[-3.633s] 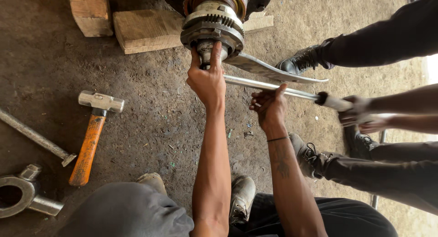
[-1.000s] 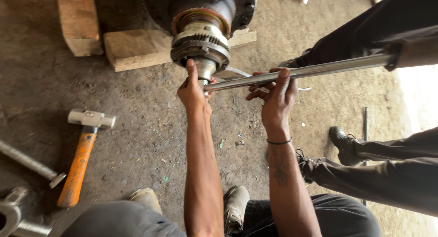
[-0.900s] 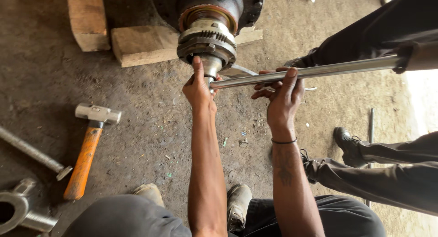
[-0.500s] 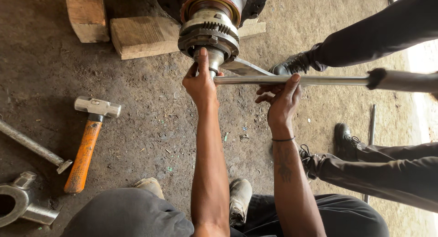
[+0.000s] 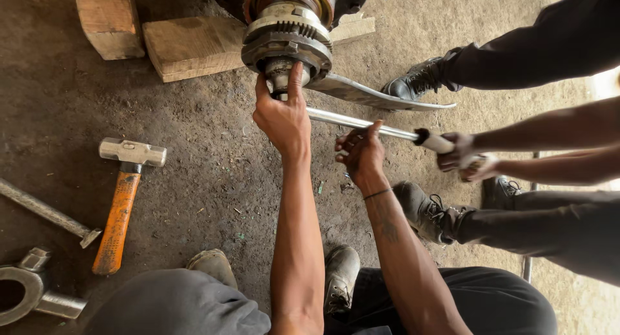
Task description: The person uses a metal bar to apply leverage to a mechanical component, likely a differential or axle assembly, while another person assists by holding the bar. The person adjusts their grip and position repeatedly to work on the component.
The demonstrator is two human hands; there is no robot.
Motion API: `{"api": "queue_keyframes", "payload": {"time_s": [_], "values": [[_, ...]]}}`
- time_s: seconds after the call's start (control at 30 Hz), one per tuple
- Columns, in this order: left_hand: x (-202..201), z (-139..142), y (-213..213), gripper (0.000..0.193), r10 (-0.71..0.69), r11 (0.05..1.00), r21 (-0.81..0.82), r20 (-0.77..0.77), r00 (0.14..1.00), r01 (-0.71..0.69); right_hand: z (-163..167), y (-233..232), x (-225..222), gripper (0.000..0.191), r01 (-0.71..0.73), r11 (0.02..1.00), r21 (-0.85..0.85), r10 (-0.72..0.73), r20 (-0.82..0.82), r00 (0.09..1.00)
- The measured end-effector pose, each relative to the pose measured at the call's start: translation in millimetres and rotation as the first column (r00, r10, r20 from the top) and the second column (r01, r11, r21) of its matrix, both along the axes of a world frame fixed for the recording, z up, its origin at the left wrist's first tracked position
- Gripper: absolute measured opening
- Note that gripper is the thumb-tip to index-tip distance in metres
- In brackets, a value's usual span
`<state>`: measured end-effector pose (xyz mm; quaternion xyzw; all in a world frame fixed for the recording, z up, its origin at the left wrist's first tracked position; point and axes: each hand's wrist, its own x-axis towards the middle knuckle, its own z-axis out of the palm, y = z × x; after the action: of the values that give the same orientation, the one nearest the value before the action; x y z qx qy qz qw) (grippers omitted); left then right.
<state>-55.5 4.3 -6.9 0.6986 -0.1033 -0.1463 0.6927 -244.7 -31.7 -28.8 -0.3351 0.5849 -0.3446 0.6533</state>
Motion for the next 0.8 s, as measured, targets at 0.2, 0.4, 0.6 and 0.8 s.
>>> {"api": "queue_keyframes", "payload": {"time_s": [0.2,0.4,0.6,0.8], "values": [[-2.0,-0.5,-0.4,0.063,-0.034,0.996,0.081,-0.039,0.999,0.037,-10.5,-4.4,-14.7,0.070,-0.076,0.997,0.026,0.075,0.025,0.997],[4.2,-1.1,-0.7,0.061,-0.001,1.000,-0.031,-0.008,1.000,0.001,-24.3,-41.8,-45.2,0.039,0.083,0.996,-0.043,-0.061,0.383,0.922],[4.5,-1.6,6.7,0.057,-0.070,0.998,-0.013,-0.082,0.994,0.069,-17.5,-33.5,-52.6,0.029,0.203,0.974,-0.104,-0.124,0.505,0.854],[-13.4,-10.1,31.7,0.067,-0.115,0.981,-0.193,-0.590,0.799,-0.002,72.0,-2.9,-29.7,0.024,0.122,0.852,-0.509,0.030,0.280,0.960]]}}
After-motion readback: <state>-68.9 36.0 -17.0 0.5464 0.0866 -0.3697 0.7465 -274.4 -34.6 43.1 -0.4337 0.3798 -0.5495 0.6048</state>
